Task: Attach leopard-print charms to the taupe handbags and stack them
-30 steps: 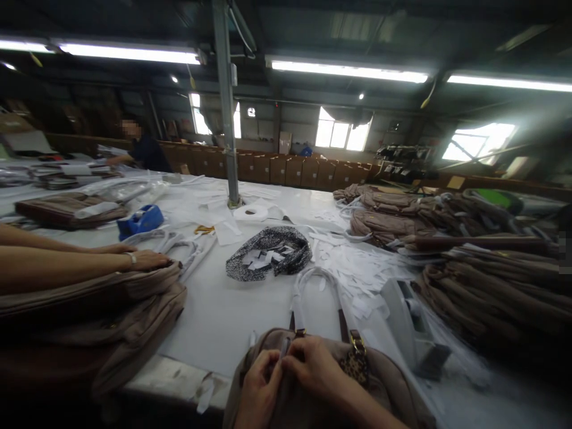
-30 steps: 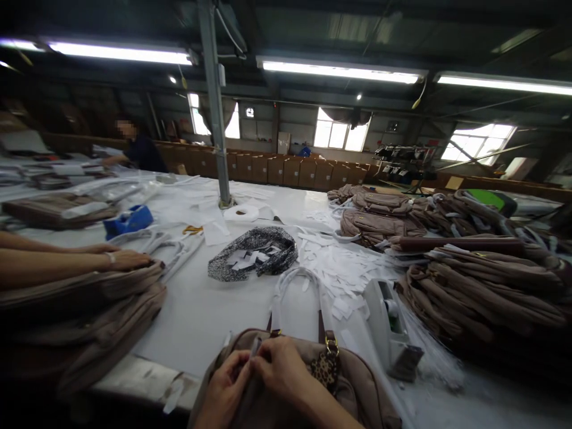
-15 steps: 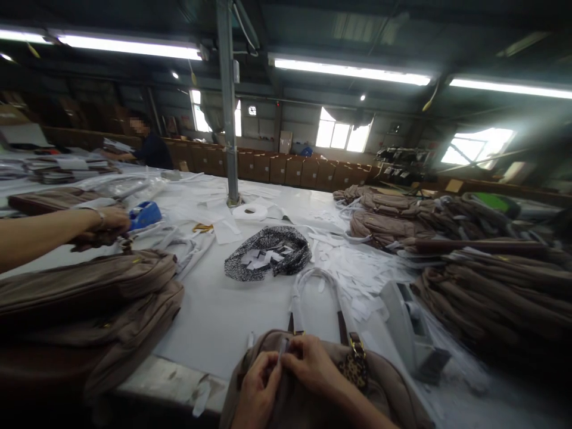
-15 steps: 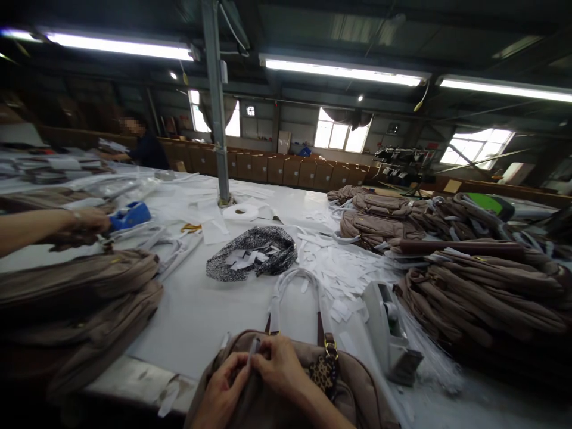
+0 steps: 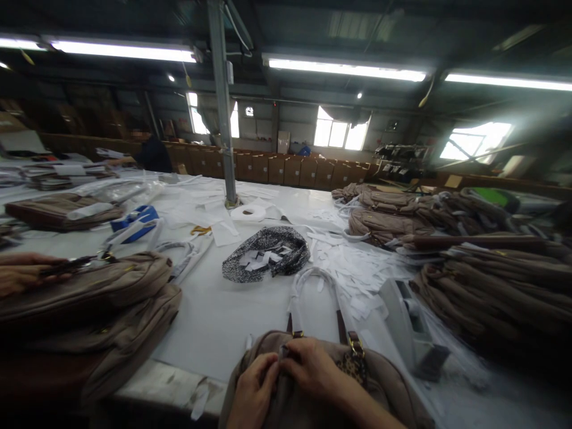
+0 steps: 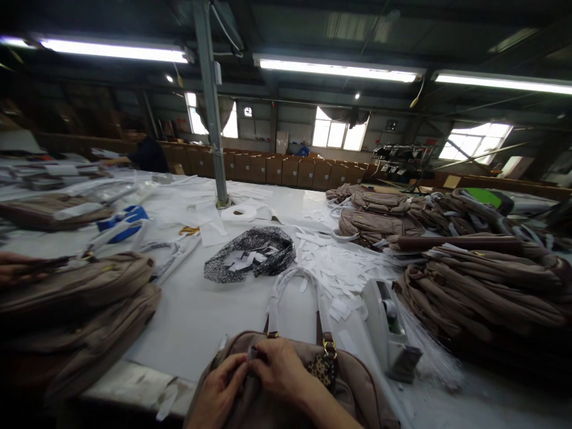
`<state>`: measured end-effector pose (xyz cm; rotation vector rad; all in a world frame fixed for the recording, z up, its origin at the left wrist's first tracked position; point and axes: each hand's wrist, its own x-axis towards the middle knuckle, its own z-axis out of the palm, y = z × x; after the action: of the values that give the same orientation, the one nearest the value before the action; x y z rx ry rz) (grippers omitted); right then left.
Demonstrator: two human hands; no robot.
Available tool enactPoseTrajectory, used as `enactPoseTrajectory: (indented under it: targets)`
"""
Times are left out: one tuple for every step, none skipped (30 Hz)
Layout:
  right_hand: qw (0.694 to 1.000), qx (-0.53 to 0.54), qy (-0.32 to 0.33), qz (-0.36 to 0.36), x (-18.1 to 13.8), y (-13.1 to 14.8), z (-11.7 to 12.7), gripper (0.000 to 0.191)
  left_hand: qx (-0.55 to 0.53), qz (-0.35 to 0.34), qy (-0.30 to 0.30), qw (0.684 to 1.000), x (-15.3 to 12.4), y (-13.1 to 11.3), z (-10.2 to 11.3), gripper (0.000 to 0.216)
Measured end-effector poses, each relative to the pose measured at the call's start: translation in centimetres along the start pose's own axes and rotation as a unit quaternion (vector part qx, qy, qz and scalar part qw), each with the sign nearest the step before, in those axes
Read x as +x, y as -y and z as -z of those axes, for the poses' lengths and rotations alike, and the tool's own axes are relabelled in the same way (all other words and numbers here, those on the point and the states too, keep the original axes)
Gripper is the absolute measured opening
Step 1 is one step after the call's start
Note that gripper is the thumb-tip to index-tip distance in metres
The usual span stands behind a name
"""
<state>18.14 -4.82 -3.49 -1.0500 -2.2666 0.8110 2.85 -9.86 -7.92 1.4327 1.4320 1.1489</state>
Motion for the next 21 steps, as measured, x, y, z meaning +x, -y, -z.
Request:
enactPoseTrajectory:
  targets:
    - [1.000,-0.014,0.010,0.019,0.2,-0.1,0.2,0.015,0.013,-0.021,0.013,1.000,0.0,-0.2,0.1,0.022]
    - [0.999,-0.024,0.018,0.035,0.4,-0.2,0.4,0.015,0.028,-0.041,0.016,0.999,-0.1,-0.3,0.1,0.021]
    - [0.998,-0.029,0.023,0.046,0.7,-0.3,0.7,0.015,0.043,-0.056,0.008,0.997,-0.1,-0.3,0.0,0.021]
    - [0.998,-0.032,0.021,0.048,0.9,-0.5,0.9,0.016,0.056,-0.067,-0.010,0.996,-0.1,-0.2,-0.1,0.021]
    - [0.998,-0.035,0.012,0.042,1.0,-0.6,1.2,0.017,0.067,-0.072,-0.035,0.995,-0.2,0.0,-0.4,0.022]
    - [0.999,-0.039,-0.008,0.027,1.0,-0.7,1.5,0.019,0.075,-0.071,-0.064,0.993,-0.2,0.3,-0.7,0.023]
    - [0.998,-0.039,-0.043,0.003,0.9,-0.7,1.8,0.022,0.079,-0.068,-0.088,0.991,-0.2,0.6,-1.1,0.023]
    - [0.995,-0.034,-0.087,-0.028,0.6,-0.6,2.1,0.024,0.082,-0.065,-0.108,0.989,-0.2,0.9,-1.4,0.024]
    - [0.989,-0.023,-0.135,-0.061,0.1,-0.4,2.2,0.025,0.084,-0.062,-0.125,0.987,-0.2,1.2,-1.7,0.025]
    - [0.981,-0.007,-0.172,-0.090,-0.5,0.0,2.2,0.025,0.088,-0.061,-0.141,0.984,-0.2,1.5,-1.9,0.025]
    - [0.975,0.013,-0.193,-0.110,-1.1,0.4,2.0,0.025,0.094,-0.064,-0.155,0.981,-0.2,1.7,-2.1,0.025]
    - [0.972,0.034,-0.198,-0.120,-1.7,0.9,1.6,0.025,0.101,-0.069,-0.168,0.978,-0.2,1.8,-2.2,0.025]
    - [0.974,0.053,-0.187,-0.119,-2.1,1.4,1.0,0.026,0.109,-0.074,-0.178,0.975,-0.2,1.8,-2.3,0.026]
    - [0.976,0.071,-0.172,-0.115,-2.5,1.8,0.3,0.027,0.116,-0.080,-0.185,0.973,-0.2,1.8,-2.3,0.026]
    - [0.977,0.089,-0.158,-0.111,-2.7,2.2,-0.4,0.029,0.123,-0.084,-0.181,0.972,-0.3,1.8,-2.2,0.026]
    - [0.977,0.105,-0.149,-0.108,-2.7,2.4,-1.2,0.031,0.129,-0.087,-0.174,0.972,-0.4,1.7,-2.2,0.025]
    - [0.976,0.119,-0.144,-0.108,-2.7,2.5,-1.8,0.032,0.135,-0.089,-0.166,0.973,-0.5,1.7,-2.2,0.024]
    - [0.975,0.131,-0.141,-0.109,-2.5,2.5,-2.3,0.033,0.142,-0.093,-0.159,0.973,-0.6,1.6,-2.1,0.023]
    - [0.974,0.142,-0.141,-0.111,-2.3,2.5,-2.7,0.033,0.149,-0.098,-0.156,0.972,-0.7,1.6,-2.1,0.022]
    - [0.971,0.154,-0.143,-0.114,-2.1,2.4,-2.9,0.033,0.156,-0.105,-0.158,0.969,-0.8,1.6,-2.2,0.020]
    - [0.968,0.164,-0.147,-0.117,-1.8,2.3,-3.0,0.033,0.163,-0.112,-0.164,0.966,-0.9,1.6,-2.2,0.020]
